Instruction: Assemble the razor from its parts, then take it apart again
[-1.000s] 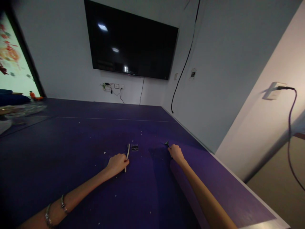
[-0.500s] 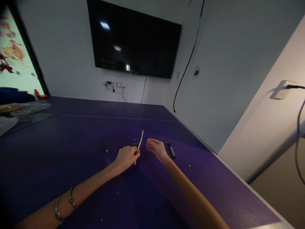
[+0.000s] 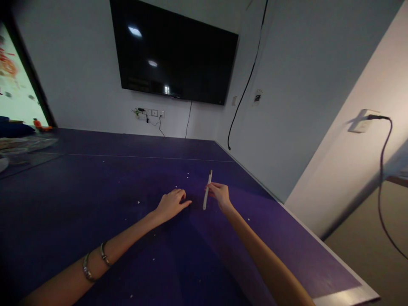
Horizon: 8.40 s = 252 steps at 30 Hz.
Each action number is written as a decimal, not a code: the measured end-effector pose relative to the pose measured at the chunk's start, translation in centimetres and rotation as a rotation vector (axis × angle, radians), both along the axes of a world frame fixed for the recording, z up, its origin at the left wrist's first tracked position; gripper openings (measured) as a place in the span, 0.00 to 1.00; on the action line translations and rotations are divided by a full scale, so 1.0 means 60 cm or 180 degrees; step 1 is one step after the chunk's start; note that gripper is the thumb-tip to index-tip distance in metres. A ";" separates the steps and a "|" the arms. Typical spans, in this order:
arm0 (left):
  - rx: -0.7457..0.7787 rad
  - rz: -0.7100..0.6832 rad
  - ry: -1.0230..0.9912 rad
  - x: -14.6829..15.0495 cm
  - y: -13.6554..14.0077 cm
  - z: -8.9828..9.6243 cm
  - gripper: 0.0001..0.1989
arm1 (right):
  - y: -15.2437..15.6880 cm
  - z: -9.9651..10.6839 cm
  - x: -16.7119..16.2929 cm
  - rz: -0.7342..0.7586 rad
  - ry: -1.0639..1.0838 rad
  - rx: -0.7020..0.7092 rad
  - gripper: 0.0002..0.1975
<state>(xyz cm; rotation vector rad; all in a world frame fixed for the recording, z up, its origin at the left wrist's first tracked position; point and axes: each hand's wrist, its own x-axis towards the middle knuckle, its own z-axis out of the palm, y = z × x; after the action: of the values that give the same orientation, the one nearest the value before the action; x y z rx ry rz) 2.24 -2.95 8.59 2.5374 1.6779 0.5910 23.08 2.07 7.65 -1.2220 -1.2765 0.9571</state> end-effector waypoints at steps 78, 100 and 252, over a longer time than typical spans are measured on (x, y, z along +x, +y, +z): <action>-0.0110 -0.0440 -0.0195 -0.141 0.075 -0.122 0.27 | 0.088 -0.068 0.340 0.0838 -0.2495 0.0076 0.48; -0.0077 -0.0404 -0.0024 -0.136 0.065 -0.120 0.29 | 0.103 -0.079 0.343 0.1241 -0.2367 -0.0441 0.49; -0.0624 0.0521 -0.1568 -0.039 0.089 -0.043 0.25 | -0.073 0.001 -0.165 0.0333 -0.2980 0.1300 0.13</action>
<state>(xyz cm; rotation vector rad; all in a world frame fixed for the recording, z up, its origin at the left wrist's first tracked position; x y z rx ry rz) -0.11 2.41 6.02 1.9267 1.6631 0.9193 13.18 -2.32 7.69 -1.3107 -2.1461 0.1123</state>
